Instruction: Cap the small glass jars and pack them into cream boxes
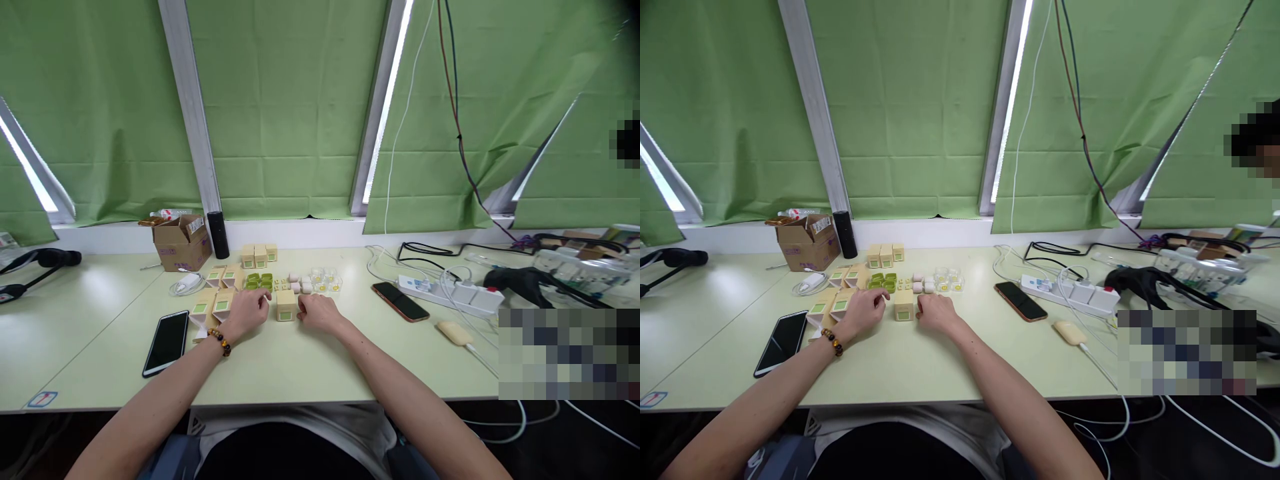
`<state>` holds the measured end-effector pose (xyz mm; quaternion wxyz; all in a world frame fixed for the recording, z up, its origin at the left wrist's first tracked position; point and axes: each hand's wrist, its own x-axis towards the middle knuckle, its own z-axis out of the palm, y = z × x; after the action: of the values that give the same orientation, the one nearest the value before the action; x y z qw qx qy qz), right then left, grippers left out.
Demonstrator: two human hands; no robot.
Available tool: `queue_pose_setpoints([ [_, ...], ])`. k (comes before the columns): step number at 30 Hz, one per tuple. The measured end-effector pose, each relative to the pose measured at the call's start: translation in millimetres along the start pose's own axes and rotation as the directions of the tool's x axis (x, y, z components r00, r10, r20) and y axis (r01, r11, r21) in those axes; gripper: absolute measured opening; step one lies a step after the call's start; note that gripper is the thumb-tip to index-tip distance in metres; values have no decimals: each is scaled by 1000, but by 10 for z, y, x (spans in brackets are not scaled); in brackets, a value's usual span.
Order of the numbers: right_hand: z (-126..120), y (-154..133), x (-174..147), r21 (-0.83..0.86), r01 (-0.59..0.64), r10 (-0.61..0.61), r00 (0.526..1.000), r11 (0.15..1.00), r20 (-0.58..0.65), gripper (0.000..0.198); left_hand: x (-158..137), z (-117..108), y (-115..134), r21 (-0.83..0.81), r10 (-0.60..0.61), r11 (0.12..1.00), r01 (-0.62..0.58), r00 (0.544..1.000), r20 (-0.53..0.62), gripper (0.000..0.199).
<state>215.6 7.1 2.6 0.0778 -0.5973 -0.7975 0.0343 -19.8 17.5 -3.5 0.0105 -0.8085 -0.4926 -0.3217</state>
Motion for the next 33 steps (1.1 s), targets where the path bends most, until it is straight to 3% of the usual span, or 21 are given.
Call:
queue_pose_setpoints([
  [6, -3, -27, -22, -1, 6, -6, 1000, 1000, -8, 10, 20, -55, 72, -130, 181, 973, -192, 979, -92, 23],
  [11, 0, -40, -21, -12, 2, -2, 1000, 1000, -10, 10, 28, -121, 213, -107, 310, 948, -301, 947, 82, 55],
  [14, -1, -46, -24, -26, 5, -6, 1000, 1000, -15, 10, 55, -124, 291, -48, 340, 940, -337, 922, 186, 62],
  [20, -26, -68, -42, -28, -2, 2, 1000, 1000, -9, 10, 166, -92, 365, 103, 391, 892, -440, 866, 312, 56],
  [25, -10, -63, -32, -13, 10, -10, 1000, 1000, -27, 13, 446, -220, 452, 153, 437, 839, -523, 814, 383, 41],
  [29, 28, -44, -6, -15, 4, -5, 1000, 1000, -29, 9, 930, -359, 449, 227, 414, 849, -477, 868, 275, 45],
  [33, 53, -29, 8, -24, 16, -17, 999, 1000, -28, 9, 1444, -284, 260, 322, 300, 873, -366, 924, 237, 46],
])
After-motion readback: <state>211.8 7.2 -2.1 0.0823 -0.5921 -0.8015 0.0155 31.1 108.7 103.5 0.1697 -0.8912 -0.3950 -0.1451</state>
